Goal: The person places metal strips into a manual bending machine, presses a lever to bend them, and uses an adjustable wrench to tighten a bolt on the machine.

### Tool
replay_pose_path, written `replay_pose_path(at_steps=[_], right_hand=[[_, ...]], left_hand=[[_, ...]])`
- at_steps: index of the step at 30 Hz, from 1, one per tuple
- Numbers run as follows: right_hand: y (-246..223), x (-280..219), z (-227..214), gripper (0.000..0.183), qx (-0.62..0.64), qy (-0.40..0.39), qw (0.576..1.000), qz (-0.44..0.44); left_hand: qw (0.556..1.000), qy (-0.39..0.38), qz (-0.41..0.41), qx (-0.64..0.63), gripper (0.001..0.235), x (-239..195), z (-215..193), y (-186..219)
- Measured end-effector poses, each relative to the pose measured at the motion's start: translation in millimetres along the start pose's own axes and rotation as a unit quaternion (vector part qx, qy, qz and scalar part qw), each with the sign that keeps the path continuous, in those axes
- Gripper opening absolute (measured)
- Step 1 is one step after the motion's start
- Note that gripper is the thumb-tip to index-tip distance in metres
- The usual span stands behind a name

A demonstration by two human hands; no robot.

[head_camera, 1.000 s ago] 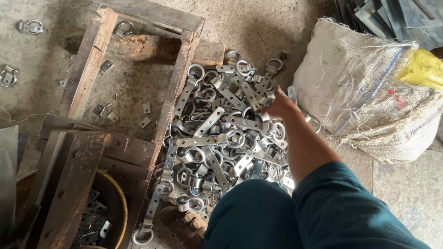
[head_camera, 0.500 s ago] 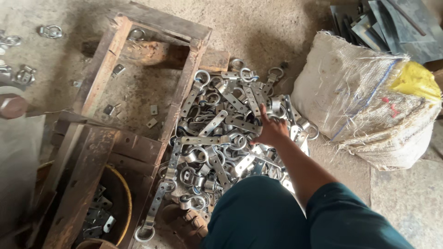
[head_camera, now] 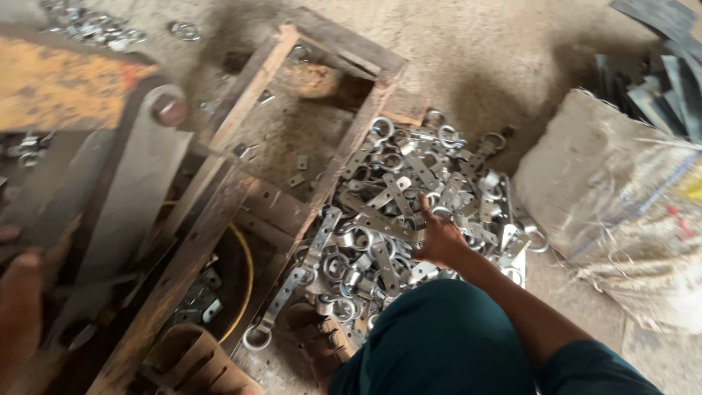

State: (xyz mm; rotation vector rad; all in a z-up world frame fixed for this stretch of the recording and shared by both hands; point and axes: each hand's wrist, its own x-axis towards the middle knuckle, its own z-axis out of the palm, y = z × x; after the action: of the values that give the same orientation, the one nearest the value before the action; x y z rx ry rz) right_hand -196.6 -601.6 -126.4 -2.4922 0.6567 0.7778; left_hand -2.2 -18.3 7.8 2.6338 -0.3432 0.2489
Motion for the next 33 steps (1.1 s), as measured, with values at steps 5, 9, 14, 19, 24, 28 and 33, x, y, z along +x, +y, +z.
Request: replay_pose_path(at_steps=[5,9,14,19,24,28,33], right_hand=[[-20.0,6.3,11.4,0.147,0.110,-0.037,0.992,-0.056],[-44.8,20.0,49.2,0.141,0.222,-0.086,0.961,-0.142],[-85.7,21.0,58.4,0.135,0.283,-0.124,0.945,-0.111],[-99.1,35.5,42.0,0.105,0.451,-0.139,0.880,-0.053],[-98.5,32.9,6.6,0.093,0.360,-0.145,0.913,-0.124],[-119.9,-4.3,-46.1,0.086,0.123,-0.146,0.975,-0.110],[-103.6,-19.5,-132.5,0.055,0.238,-0.038,0.862,-0.446]], left_hand=[[0.996,0.049,0.074,-0.005,0.013,7.9,-0.4,-10.1],[0.983,0.084,0.160,-0.031,0.011,14.2,-11.0,13.9],[0.977,0.111,0.182,0.004,0.007,16.3,-20.2,38.0],[0.982,0.105,0.160,0.005,0.008,20.6,-22.1,45.2],[0.973,0.126,0.186,-0.052,0.005,25.7,-23.7,60.2],[0.968,0.134,0.196,-0.086,0.006,31.3,-26.7,70.1],[0.964,0.149,0.189,-0.109,0.009,35.1,-28.1,79.9]])
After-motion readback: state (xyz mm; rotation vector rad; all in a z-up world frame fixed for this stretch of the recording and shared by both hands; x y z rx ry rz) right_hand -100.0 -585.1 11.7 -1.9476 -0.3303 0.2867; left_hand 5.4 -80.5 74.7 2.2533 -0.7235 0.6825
